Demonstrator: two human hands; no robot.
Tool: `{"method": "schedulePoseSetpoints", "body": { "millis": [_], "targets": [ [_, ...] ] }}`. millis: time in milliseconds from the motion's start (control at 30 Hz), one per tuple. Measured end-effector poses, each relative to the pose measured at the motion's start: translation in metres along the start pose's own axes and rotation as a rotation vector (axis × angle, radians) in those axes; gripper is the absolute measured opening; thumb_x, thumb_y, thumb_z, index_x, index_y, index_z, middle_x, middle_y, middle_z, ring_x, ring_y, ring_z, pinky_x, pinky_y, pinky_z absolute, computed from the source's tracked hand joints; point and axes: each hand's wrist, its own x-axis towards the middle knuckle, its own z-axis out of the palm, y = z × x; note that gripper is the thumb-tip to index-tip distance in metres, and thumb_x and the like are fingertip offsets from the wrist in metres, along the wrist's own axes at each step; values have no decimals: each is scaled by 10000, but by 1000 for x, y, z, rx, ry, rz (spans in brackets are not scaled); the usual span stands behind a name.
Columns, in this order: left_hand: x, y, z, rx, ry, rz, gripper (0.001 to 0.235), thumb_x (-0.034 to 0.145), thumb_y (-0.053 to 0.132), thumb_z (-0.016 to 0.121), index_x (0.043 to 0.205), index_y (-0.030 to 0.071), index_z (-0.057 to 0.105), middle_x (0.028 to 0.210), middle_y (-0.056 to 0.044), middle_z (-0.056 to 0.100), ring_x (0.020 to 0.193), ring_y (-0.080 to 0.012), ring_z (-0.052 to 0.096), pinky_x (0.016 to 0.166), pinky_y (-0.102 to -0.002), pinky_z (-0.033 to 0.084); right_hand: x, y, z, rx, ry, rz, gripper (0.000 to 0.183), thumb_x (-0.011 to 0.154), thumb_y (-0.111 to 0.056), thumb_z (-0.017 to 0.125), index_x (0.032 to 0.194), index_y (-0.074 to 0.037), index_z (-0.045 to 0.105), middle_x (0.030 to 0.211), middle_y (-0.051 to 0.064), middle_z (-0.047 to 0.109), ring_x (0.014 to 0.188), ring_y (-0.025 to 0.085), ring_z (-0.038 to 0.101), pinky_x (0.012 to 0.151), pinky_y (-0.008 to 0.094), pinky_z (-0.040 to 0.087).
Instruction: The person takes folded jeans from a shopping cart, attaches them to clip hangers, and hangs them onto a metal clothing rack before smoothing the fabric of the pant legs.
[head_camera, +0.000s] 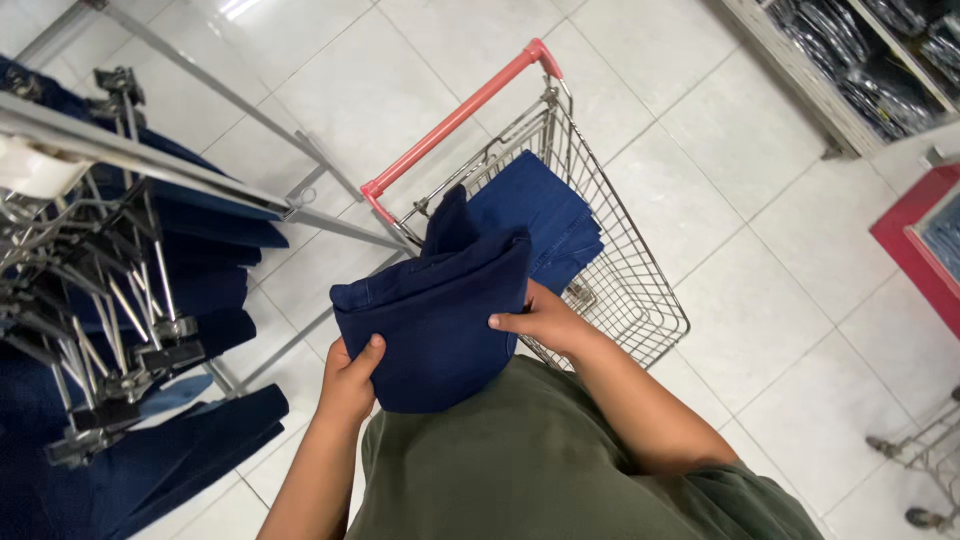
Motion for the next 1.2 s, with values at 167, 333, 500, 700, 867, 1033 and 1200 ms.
{"method": "schedulePoseSetpoints", "body": {
  "millis": [167,333,500,700,867,1033,1200],
  "targets": [
    [-13,5,-5,1,99,17,136,980,136,701,934,10,721,793,-116,743,739,-212,746,695,-366,604,6,-33,10,-82,-40,-1,368,773,-7,879,1125,-35,773,1068,147,786,1019,245,713,891,425,579],
    [-21,-25,-29,-33,230,14,224,966,161,726,1122,0,713,915,-128,746,828,-207,735,752,-364,591,-4,-42,37,-158,-5,-3,320,758,-26,906,1058,-45,796,1002,122,797,982,218,713,866,422,582],
    [-44,12,-4,270,298,54,669,1014,219,690,1522,-85,378,1323,-217,572,1196,-252,501,1037,-423,450,-24,-90,100,-170,42,75,168,815,-45,858,973,-54,799,891,80,791,888,184,718,796,351,592],
    [-91,5,-52,394,-27,18,963,907,271,718,1635,-40,168,1416,-298,331,1282,-429,376,1081,-515,355,-37,-63,171,-462,79,186,213,804,-158,869,983,-77,786,839,58,739,853,214,675,778,389,558],
    [-136,-14,-86,-120,-250,171,1111,837,375,809,1646,63,114,1507,-152,387,1298,-296,451,1111,-463,371,-74,-72,273,-820,-101,139,499,822,-361,800,1205,-63,684,1104,208,709,1099,383,672,915,481,530],
    [-173,-38,-158,-396,-172,237,1193,634,248,949,1580,10,263,1431,-241,559,1207,-360,624,1054,-530,493,-113,-43,338,-939,-610,-151,728,953,-375,568,1537,36,421,1554,338,420,1413,522,425,1162,599,358],
    [-211,-44,-225,-672,190,80,414,967,197,583,1314,-23,634,1219,-242,700,1093,-397,695,1033,-573,522,-135,-11,375,-745,-710,-269,519,936,-67,575,1437,63,537,1460,363,513,1343,567,465,1128,633,380]
  ]
}}
